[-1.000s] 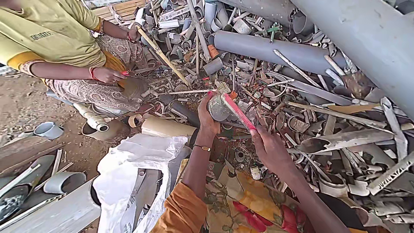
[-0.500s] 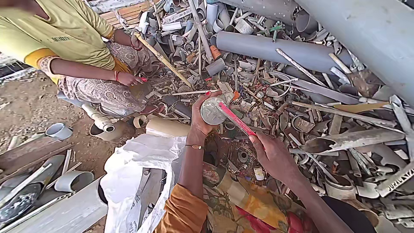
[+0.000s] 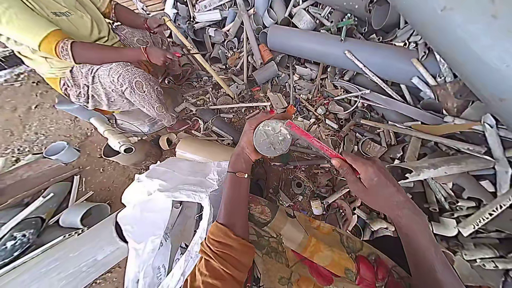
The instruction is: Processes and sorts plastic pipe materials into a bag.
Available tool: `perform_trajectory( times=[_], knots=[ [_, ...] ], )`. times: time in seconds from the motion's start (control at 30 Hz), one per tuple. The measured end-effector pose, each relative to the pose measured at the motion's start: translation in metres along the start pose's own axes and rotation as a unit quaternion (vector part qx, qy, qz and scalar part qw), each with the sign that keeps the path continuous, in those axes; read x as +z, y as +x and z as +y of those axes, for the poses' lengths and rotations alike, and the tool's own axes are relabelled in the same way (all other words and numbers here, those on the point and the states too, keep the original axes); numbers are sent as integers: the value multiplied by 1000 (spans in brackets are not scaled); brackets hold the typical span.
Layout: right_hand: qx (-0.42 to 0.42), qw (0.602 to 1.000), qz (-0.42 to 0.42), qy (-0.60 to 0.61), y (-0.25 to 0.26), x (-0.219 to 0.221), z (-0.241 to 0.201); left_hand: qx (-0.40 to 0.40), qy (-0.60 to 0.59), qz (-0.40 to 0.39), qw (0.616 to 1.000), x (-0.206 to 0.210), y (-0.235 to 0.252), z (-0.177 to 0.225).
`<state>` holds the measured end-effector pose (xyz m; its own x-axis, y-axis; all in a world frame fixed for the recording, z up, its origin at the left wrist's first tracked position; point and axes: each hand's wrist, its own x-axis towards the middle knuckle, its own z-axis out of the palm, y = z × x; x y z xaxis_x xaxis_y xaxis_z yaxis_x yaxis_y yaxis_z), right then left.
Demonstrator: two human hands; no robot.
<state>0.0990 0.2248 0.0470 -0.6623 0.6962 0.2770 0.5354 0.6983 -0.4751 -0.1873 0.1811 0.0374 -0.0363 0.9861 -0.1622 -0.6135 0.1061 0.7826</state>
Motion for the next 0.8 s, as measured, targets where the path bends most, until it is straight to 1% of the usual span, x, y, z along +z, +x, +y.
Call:
perform_trajectory(
  times=[0.07,0.17,0.23,0.3,0.33,0.37,0.43,0.5,0.53,0.6,0.67,0.7,0.73,0.8],
  knots=[
    [1,1000,-6,-11,-1,-1,0,-6,13,12,1000,3,-1,-2],
    [-3,1000,-18,-20,-3,-3,0,-29,36,-1,999,2,-3,-5],
    [-8,999,-35,-14,-3,-4,-3,-54,60,-39,996,3,-5,-7],
    [-14,999,-40,6,-3,-4,-2,-71,65,-95,991,3,-4,-5],
    [-14,999,-37,21,-3,-3,1,-75,63,-103,990,4,-4,-5],
    [-9,999,-32,39,-2,-3,5,-73,59,-93,991,7,-3,-5],
    [5,998,-7,56,0,-1,13,-72,59,-34,995,15,-3,-5],
    [0,999,14,32,-1,1,15,-73,63,10,995,16,-3,-6],
    [-11,1000,24,15,-2,2,13,-71,62,19,995,16,-3,-5],
    [-32,997,65,-2,-2,3,8,-70,62,14,996,14,-4,-2],
    [-48,992,119,7,-1,3,7,-73,63,-19,995,8,-4,-3],
    [-55,990,129,-7,0,3,6,-72,65,-22,995,6,-3,-4],
    [-61,990,120,-39,1,4,3,-69,68,-7,995,6,-3,-5],
    [-66,991,71,-91,4,10,0,-72,72,24,994,3,-4,-4]
  ],
)
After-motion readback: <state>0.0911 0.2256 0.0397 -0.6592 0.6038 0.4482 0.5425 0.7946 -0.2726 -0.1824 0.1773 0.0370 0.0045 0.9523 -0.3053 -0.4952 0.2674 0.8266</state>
